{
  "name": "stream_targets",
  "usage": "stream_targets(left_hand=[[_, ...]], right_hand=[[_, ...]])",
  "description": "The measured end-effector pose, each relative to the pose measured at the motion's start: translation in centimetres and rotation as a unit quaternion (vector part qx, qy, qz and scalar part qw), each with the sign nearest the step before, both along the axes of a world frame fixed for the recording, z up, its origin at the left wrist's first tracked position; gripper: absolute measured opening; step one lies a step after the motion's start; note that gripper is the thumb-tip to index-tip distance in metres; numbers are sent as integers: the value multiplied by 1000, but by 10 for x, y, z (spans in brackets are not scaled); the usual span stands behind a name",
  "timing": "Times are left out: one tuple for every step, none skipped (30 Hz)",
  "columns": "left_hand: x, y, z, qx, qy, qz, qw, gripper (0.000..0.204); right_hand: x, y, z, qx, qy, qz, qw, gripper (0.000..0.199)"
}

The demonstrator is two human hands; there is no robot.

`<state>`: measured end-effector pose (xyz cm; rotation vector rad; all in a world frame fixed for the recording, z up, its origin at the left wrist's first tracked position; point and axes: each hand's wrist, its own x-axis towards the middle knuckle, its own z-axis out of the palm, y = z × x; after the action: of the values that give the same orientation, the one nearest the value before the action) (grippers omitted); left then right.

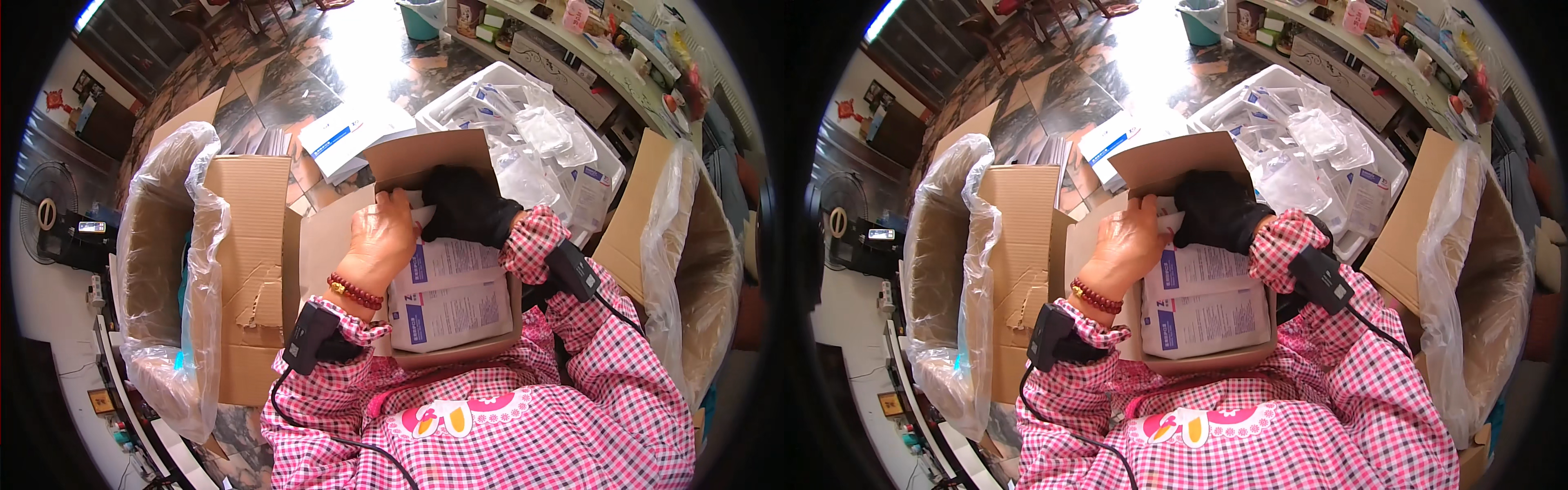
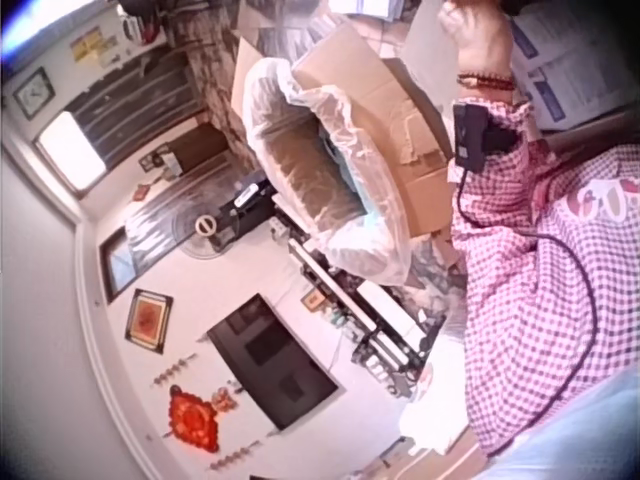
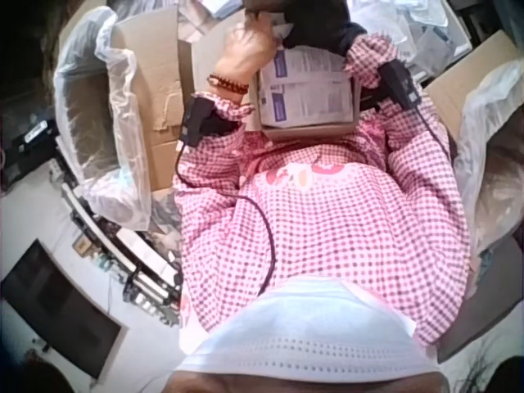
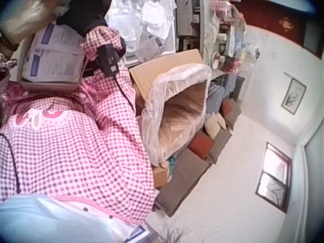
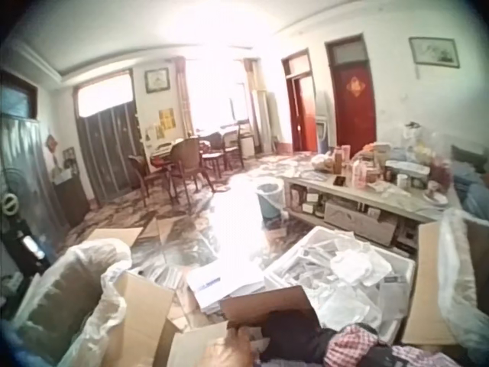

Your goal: Organizing and packing teal medical masks into boxes.

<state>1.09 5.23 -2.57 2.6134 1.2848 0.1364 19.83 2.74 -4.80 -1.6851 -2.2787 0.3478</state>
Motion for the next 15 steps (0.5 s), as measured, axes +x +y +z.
stream_targets(left_hand=[[1,0,2,-7,22,7,1000,41],[-1,0,4,14,8,10,1000,39],[-4,-2,4,34,-7,11,999,37],[-7,-5,4,54,-21,12,998,35],[-11,-9,7,66,-67,10,996,36],[-15,-16,13,78,-111,6,991,37],[-20,-21,16,89,-154,7,984,38],[-24,-25,20,62,-176,6,982,38],[-29,-31,26,38,-199,7,979,38],[-32,-33,28,13,-223,5,975,38],[-36,-32,14,6,-295,1,955,34],[-37,-35,11,-30,-333,1,943,34],[-38,-39,9,-67,-369,2,927,33],[-39,-43,7,-103,-405,2,909,32],[-40,-47,3,-105,-440,-3,892,31]], right_hand=[[-2,-5,4,22,-3,-8,1000,48],[-4,-12,7,45,-6,-17,999,49],[-5,-19,9,66,-9,-27,997,50],[-4,-25,9,101,20,-30,994,52],[0,-33,9,135,49,-32,989,53],[2,-41,10,169,79,-37,982,55],[-1,-45,16,180,74,-42,980,55],[-5,-50,28,191,68,-48,978,55],[-8,-55,36,192,64,-39,979,55],[-9,-61,45,193,57,-34,979,55],[-8,-67,49,183,51,-18,982,55],[-7,-72,52,173,45,-1,984,55],[-9,-75,55,155,47,0,987,54],[-12,-77,58,137,48,2,989,53],[-14,-77,60,120,49,5,992,53]])
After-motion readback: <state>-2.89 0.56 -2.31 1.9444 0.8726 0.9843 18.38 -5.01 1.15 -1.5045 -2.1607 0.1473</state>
